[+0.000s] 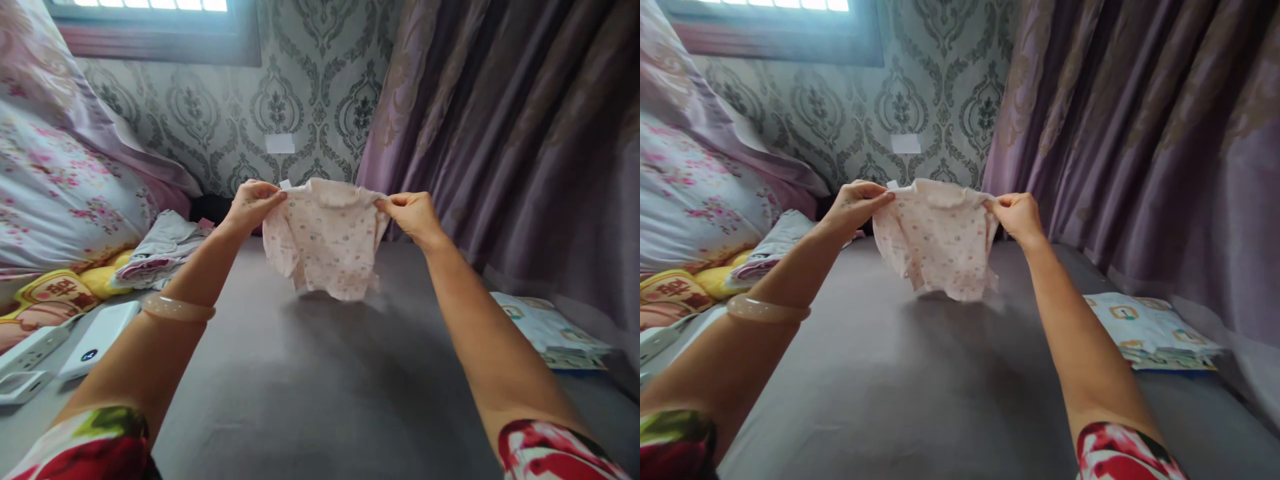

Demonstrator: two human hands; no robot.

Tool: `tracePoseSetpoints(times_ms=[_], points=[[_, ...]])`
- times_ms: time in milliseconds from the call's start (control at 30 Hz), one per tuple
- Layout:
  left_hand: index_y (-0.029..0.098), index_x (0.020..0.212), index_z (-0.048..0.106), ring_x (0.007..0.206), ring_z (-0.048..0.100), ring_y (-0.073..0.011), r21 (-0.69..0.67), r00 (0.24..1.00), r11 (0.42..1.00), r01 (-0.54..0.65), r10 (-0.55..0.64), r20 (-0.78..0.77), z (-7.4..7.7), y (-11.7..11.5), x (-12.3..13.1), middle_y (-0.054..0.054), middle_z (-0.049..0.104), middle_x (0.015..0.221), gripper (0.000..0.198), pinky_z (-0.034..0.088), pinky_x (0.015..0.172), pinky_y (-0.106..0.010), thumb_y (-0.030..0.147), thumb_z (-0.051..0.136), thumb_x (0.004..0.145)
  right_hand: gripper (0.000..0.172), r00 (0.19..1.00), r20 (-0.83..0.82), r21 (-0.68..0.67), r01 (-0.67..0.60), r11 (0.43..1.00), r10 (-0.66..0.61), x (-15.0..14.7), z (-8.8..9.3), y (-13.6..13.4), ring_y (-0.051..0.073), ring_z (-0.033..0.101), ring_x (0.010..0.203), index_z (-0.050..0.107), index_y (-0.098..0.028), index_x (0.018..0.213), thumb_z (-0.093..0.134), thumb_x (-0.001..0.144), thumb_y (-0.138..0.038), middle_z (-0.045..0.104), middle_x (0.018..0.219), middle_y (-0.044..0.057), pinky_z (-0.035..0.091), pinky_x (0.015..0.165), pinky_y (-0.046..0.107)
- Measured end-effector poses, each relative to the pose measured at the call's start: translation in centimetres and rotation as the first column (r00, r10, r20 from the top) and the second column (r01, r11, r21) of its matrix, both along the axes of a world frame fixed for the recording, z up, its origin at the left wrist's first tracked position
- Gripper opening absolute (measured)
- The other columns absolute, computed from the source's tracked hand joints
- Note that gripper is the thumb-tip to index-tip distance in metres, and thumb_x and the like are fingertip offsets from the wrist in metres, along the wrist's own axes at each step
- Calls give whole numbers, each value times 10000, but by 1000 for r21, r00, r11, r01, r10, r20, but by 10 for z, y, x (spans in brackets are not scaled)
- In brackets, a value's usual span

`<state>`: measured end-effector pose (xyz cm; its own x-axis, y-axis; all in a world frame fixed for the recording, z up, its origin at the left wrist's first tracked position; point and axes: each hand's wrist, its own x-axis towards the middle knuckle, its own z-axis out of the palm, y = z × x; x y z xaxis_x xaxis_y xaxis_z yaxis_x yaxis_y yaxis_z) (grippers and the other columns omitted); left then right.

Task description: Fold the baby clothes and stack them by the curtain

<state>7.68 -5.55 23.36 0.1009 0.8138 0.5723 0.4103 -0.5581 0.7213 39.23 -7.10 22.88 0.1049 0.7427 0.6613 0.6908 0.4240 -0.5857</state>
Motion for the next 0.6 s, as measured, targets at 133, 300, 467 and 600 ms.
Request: tracePoseSetpoints(times_ms=[133, 300, 467, 600], points=[[121, 793, 673, 594, 511, -108, -51, 998, 999, -2, 6, 70, -1, 1, 4, 6, 549, 610, 235, 408, 513, -205, 350, 666, 741, 487, 1000, -1, -10, 20, 1000, -20, 4, -5, 6, 172, 595, 608, 755, -150, 758, 707, 658, -625, 641, 585, 13, 439, 563, 264], [124, 824, 672, 481, 452, -83, -122, 990, 992, 29, -11, 144, -5, 6, 4, 11, 539, 556, 256, 366, 434, -195, 365, 658, 740, 499, 998, 4, -42, 60, 997, -60, 3, -11, 10, 153, 566, 564, 755, -140, 762, 701, 665, -627, 604, 543, -8, 405, 533, 248], [128, 802, 644, 531, 494, -84, -62, 979, 996, 69, -56, 195, -10, 11, 2, 6, 580, 622, 228, 394, 484, -189, 349, 650, 745, 547, 999, 15, 18, 50, 999, -50, -1, -10, 8, 152, 558, 592, 738, -143, 748, 651, 686, -680, 636, 602, 16, 388, 545, 254], [164, 814, 586, 472, 456, -68, -25, 968, 996, 81, -72, 242, -16, 17, 3, 37, 528, 587, 154, 350, 444, -168, 317, 589, 795, 562, 998, 17, 41, 53, 998, -53, -7, -10, 4, 144, 533, 587, 715, -143, 752, 623, 706, -696, 621, 606, 19, 371, 532, 253]])
